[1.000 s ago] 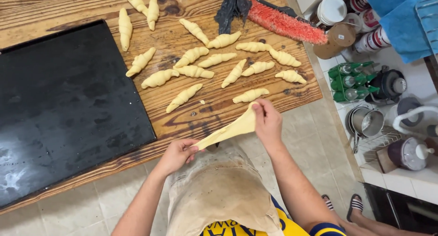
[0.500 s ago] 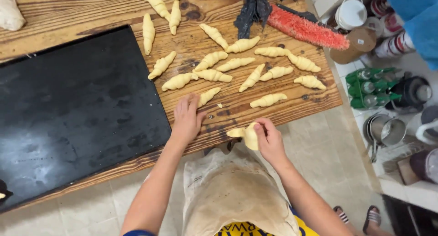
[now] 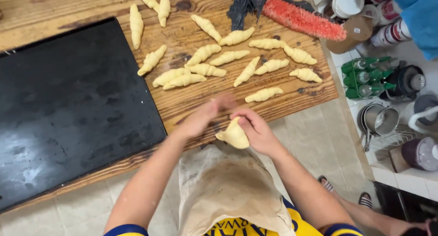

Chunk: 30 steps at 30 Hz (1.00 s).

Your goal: Shaping triangular pieces of dough into croissants and placing them on a baking tray.

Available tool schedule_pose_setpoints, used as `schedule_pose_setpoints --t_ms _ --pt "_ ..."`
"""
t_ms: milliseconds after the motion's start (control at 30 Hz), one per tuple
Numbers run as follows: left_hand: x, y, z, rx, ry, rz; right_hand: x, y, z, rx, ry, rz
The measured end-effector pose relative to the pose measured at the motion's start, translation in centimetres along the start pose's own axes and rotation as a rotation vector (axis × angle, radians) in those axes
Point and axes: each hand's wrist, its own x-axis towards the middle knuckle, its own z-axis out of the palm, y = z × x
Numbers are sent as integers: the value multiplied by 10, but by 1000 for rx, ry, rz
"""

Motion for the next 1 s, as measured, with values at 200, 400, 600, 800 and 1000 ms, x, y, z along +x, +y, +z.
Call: schedule_pose_setpoints --t_ms 200,400,600,800,1000 --pt "-36 12 46 -503 -160 -447 12 -4 -3 -441 31 -62" --pt "-48 -5 27 -132 -139 -390 9 37 7 -605 205 -255" --pt "-62 -6 1 -101 -278 -469 0 61 6 -516 224 -260" --pt "-36 7 -46 420 -255 -377 -8 82 44 44 226 227" --pt "-61 -47 -17 670 402 -63 -9 118 43 104 99 664"
